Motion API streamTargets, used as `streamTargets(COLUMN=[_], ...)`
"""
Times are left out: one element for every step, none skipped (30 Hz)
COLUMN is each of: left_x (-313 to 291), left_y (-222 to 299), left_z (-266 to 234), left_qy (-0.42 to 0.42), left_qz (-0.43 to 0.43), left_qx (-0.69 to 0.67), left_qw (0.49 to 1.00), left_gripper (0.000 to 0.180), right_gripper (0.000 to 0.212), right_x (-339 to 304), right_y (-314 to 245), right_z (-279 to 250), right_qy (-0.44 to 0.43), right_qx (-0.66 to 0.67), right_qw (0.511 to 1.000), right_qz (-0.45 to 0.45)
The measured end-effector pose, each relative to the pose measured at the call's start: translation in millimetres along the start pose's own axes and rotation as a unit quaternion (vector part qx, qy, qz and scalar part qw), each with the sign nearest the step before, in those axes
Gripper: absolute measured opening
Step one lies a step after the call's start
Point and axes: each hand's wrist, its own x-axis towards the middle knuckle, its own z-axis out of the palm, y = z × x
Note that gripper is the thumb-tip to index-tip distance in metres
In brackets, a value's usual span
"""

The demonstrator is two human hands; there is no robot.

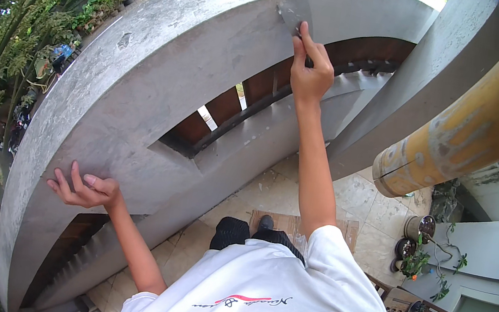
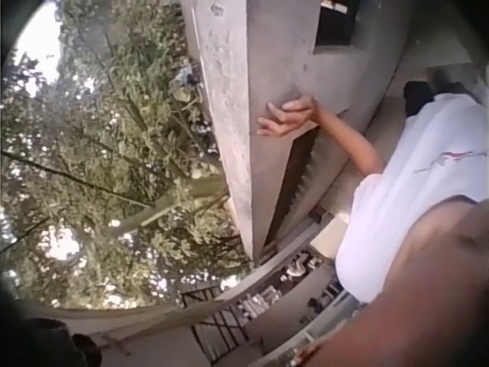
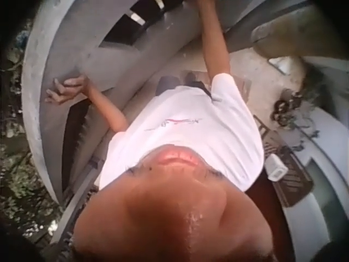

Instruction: Scraping a concrete ledge/wall using a putty knife.

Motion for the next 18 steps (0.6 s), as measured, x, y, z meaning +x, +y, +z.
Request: streamTargets(left_x=[0.6, 1.5, 1.6, 0.9, 1.3, 2.0, 2.4, 1.9, 0.9, 0.4, 0.3, 1.8, 2.7, 5.0, 4.8, 4.4, 4.1, 7.3], left_y=[-1.0, -1.7, -3.8, -4.9, -5.6, -2.8, -0.3, 1.8, 1.0, -0.3, -2.3, -2.5, -5.3, -3.4, 0.6, 1.8, 1.5, -1.2], left_z=[-2.0, -4.4, -6.6, -7.5, -10.3, -10.7, -10.9, -9.7, -8.8, -8.1, -8.6, -7.2, -11.1, -9.8, -3.7, 2.7, 5.6, 4.1], left_qy=[0.003, -0.004, -0.001, 0.003, -0.001, -0.004, -0.008, -0.017, -0.013, -0.010, -0.009, -0.032, -0.018, 0.002, -0.023, -0.001, 0.021, 0.000], left_qz=[0.000, 0.000, 0.004, 0.008, 0.008, 0.003, -0.003, -0.002, 0.003, 0.007, 0.012, 0.018, 0.019, 0.018, 0.020, 0.016, 0.010, 0.019], left_qx=[0.003, 0.004, 0.008, 0.010, 0.016, 0.014, 0.012, 0.012, 0.011, 0.012, 0.012, 0.015, 0.020, 0.010, 0.000, -0.006, -0.014, -0.014], left_qw=[1.000, 1.000, 1.000, 1.000, 1.000, 1.000, 1.000, 1.000, 1.000, 1.000, 1.000, 0.999, 0.999, 1.000, 1.000, 1.000, 1.000, 1.000], left_gripper=[0.036, 0.036, 0.036, 0.036, 0.036, 0.036, 0.036, 0.036, 0.037, 0.037, 0.037, 0.037, 0.037, 0.036, 0.036, 0.036, 0.035, 0.035], right_gripper=[0.032, 0.032, 0.031, 0.031, 0.030, 0.030, 0.030, 0.029, 0.027, 0.027, 0.027, 0.030, 0.030, 0.029, 0.030, 0.030, 0.031, 0.031], right_x=[2.3, -3.2, -9.3, -15.2, -26.2, -28.5, -29.7, -30.7, -25.1, -16.1, -10.3, -6.1, 2.9, 4.5, 4.0, -1.6, -9.6, -19.9], right_y=[-0.6, -1.1, -1.8, 1.1, 10.8, 12.4, 14.4, 17.1, 12.8, 9.9, 6.4, 9.2, -16.3, -11.7, -9.7, -3.7, 14.7, 30.4], right_z=[0.1, -7.5, -14.6, -21.7, -25.3, -24.9, -22.0, -17.1, -5.3, 3.1, 11.5, 10.1, 1.6, -1.2, -14.2, -23.8, -19.1, -9.1], right_qy=[0.005, 0.000, -0.014, -0.026, -0.017, -0.021, -0.016, -0.012, 0.006, 0.022, 0.035, 0.006, -0.055, -0.029, -0.032, -0.059, -0.037, -0.017], right_qx=[0.015, 0.015, -0.003, -0.022, -0.011, -0.014, -0.021, -0.029, 0.002, 0.017, 0.035, 0.026, 0.081, 0.129, 0.074, 0.033, 0.058, 0.088], right_qw=[1.000, 1.000, 1.000, 0.999, 0.999, 0.999, 0.999, 0.999, 1.000, 1.000, 0.999, 1.000, 0.992, 0.989, 0.994, 0.994, 0.996, 0.995], right_qz=[-0.008, -0.004, 0.016, 0.036, 0.040, 0.042, 0.038, 0.035, 0.029, 0.014, 0.001, 0.004, 0.086, 0.063, 0.078, 0.088, 0.064, 0.043])
